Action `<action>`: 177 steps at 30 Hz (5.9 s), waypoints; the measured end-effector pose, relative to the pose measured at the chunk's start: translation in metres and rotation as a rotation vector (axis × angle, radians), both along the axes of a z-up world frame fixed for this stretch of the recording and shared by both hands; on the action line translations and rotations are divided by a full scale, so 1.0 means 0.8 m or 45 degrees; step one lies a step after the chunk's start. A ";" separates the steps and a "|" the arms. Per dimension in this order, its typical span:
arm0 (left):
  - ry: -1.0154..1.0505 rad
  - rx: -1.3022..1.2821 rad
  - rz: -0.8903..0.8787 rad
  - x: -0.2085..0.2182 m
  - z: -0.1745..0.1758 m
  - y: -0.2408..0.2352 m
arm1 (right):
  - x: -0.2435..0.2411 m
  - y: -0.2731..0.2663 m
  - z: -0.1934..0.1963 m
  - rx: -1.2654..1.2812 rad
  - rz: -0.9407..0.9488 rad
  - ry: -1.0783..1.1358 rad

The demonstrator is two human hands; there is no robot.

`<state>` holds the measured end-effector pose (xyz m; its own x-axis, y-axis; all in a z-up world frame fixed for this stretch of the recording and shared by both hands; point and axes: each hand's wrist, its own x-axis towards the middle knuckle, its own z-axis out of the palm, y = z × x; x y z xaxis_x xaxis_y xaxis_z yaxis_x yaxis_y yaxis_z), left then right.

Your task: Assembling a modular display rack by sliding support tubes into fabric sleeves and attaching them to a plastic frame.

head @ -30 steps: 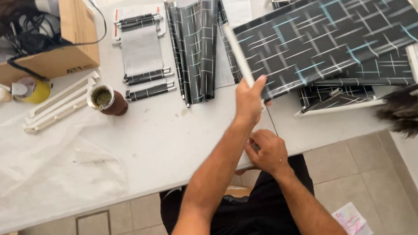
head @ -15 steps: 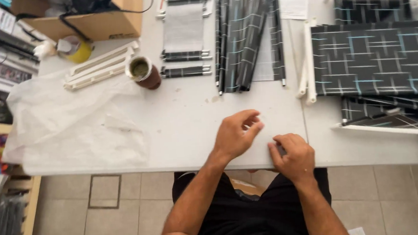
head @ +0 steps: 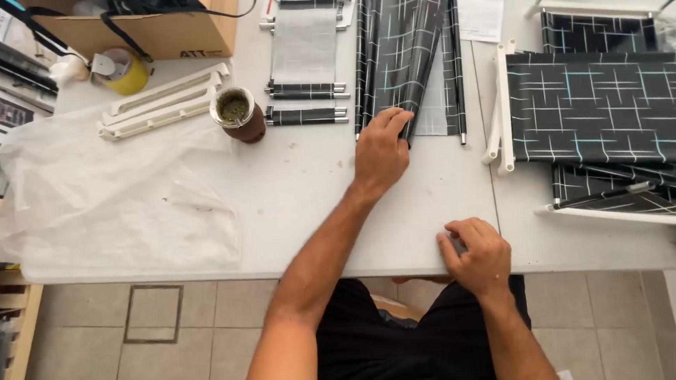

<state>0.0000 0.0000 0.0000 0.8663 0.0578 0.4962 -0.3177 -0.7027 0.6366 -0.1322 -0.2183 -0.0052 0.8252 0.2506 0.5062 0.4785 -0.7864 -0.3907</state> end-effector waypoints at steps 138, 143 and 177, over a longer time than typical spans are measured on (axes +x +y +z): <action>0.206 1.213 0.668 0.000 -0.064 0.529 | 0.000 0.012 -0.003 0.108 0.009 -0.182; -0.045 1.169 0.757 -0.003 -0.046 0.534 | 0.003 0.012 -0.005 0.112 0.007 -0.208; 0.404 -0.709 -0.269 -0.252 0.066 0.032 | -0.057 0.022 0.042 0.068 0.424 0.267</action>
<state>-0.2015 0.0257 0.0525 0.9859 0.0448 0.1611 -0.1503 -0.1856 0.9711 -0.1776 -0.2004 0.0287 0.7898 0.5001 0.3550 0.6097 -0.5773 -0.5432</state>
